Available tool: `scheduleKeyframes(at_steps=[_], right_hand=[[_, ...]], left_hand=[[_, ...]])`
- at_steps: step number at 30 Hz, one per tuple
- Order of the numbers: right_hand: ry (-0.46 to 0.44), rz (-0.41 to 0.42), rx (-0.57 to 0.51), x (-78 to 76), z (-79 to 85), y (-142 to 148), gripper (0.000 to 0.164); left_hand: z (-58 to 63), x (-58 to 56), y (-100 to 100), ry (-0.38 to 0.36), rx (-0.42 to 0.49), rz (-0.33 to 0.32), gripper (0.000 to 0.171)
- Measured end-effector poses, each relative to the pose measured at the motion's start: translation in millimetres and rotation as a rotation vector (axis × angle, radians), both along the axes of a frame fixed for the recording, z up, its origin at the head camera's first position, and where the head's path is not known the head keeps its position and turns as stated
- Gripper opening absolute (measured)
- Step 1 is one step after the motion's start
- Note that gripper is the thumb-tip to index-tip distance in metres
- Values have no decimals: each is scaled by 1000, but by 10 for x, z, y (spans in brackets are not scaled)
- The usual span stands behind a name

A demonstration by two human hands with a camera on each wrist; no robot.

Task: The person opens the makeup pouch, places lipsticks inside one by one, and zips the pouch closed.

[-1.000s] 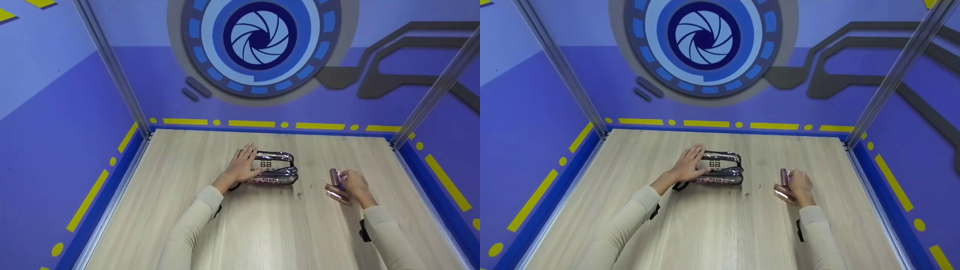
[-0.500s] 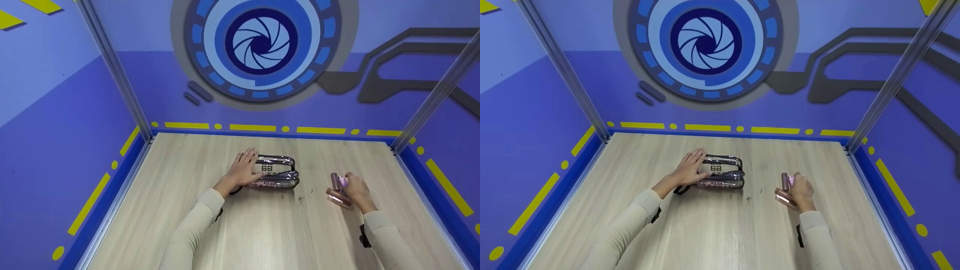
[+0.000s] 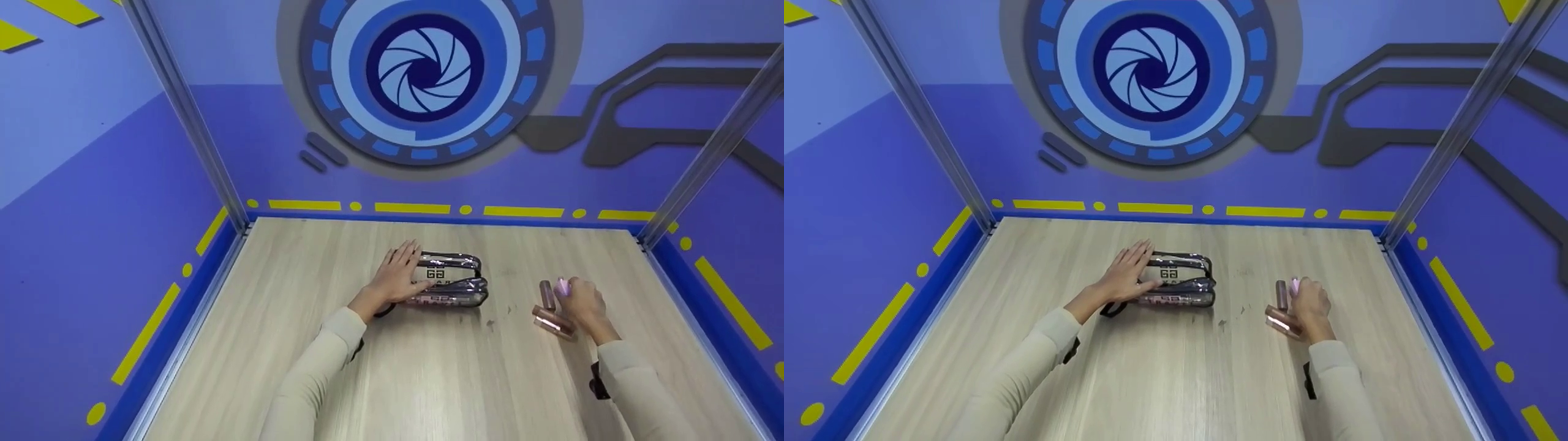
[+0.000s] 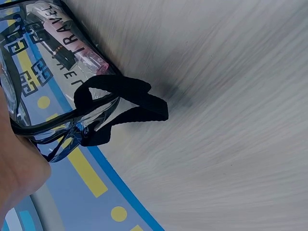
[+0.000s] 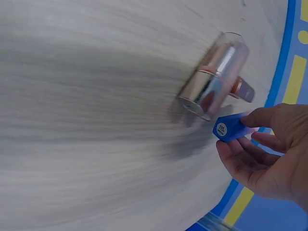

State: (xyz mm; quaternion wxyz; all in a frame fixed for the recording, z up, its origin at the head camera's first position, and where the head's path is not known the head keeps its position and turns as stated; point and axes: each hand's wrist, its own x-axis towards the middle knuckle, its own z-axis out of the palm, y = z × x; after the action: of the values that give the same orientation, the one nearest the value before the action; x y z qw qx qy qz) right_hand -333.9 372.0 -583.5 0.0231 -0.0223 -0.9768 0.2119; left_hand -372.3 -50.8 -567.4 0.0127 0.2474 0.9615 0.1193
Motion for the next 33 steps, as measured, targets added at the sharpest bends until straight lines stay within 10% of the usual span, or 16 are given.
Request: scheduleKeyframes(at_steps=[19, 33], right_hand=[[322, 220, -60, -106, 693, -976, 53], [429, 485, -108, -5, 753, -1699, 57]], left_hand=[[59, 58, -28, 8, 25, 5, 93], [-21, -11, -2, -3, -2, 3, 93]])
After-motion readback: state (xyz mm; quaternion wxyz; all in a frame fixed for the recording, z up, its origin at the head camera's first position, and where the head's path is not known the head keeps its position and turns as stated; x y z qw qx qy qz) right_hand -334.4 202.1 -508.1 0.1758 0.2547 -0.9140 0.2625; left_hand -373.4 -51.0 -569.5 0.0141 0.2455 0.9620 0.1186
